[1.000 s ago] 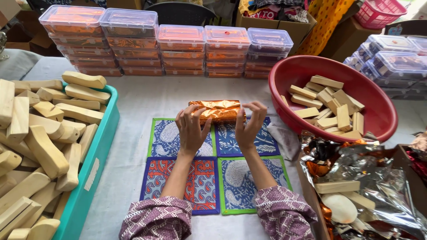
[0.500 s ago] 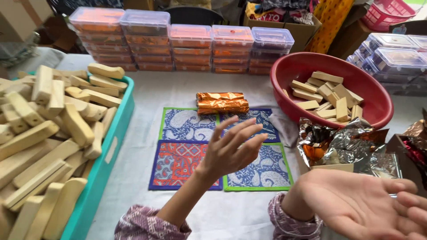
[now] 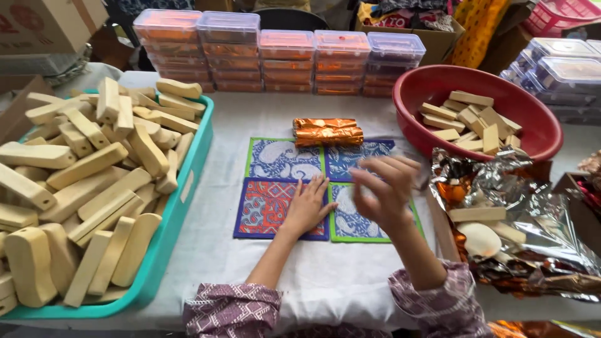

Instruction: Cleaning wooden blocks with a cloth, wrapping them in orange foil, and placing them into a plastic storage container.

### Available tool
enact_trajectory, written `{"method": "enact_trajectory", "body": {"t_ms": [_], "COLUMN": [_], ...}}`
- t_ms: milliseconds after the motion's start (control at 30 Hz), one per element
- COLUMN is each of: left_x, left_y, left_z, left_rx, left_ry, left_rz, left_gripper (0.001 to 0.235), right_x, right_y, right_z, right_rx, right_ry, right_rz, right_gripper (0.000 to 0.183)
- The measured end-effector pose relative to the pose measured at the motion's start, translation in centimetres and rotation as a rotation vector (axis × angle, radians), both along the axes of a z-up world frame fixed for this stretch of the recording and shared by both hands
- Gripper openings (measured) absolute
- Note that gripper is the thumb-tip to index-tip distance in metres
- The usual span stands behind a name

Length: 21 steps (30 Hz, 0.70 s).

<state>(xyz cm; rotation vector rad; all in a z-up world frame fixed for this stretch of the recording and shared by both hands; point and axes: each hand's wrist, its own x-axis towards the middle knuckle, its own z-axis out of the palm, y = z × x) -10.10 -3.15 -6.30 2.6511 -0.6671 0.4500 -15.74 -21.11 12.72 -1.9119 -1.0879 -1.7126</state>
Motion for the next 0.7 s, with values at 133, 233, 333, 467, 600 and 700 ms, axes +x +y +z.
{"method": "enact_trajectory", "body": {"t_ms": [133, 233, 333, 467, 600, 700], "left_x": [0.1, 0.3, 0.1, 0.2, -0.2, 0.0], "left_y": [0.2, 0.2, 0.1, 0.1, 0.2, 0.2], "left_z": [-0.3, -0.7, -0.5, -0.2, 0.9, 0.4], "left_rx": [-0.008, 0.036, 0.046, 0.033, 0.032, 0.028], "left_ry": [0.023, 0.022, 0.022, 0.032, 0.07, 0.062], "left_rz": [-0.013, 0.002, 0.009, 0.015, 0.011, 0.002], "left_gripper": [0.079, 0.077, 0.078, 0.079, 0.076, 0.074], "right_x": [5.6, 9.5, 10.0, 9.8, 9.2, 9.0], "right_y": [1.2, -0.1, -0.5, -0.6, -0.5, -4.0], "right_z": [-9.2, -16.8, -17.9, -18.2, -16.5, -13.2], "right_rx": [-0.148, -0.346, -0.47, -0.39, -0.374, -0.435], "right_ry": [0.391, 0.703, 1.184, 1.123, 0.811, 0.4], "right_rz": [-0.053, -0.255, -0.165, -0.169, -0.179, -0.271], "right_gripper": [0.04, 0.067, 0.065, 0.064, 0.056, 0.052]}}
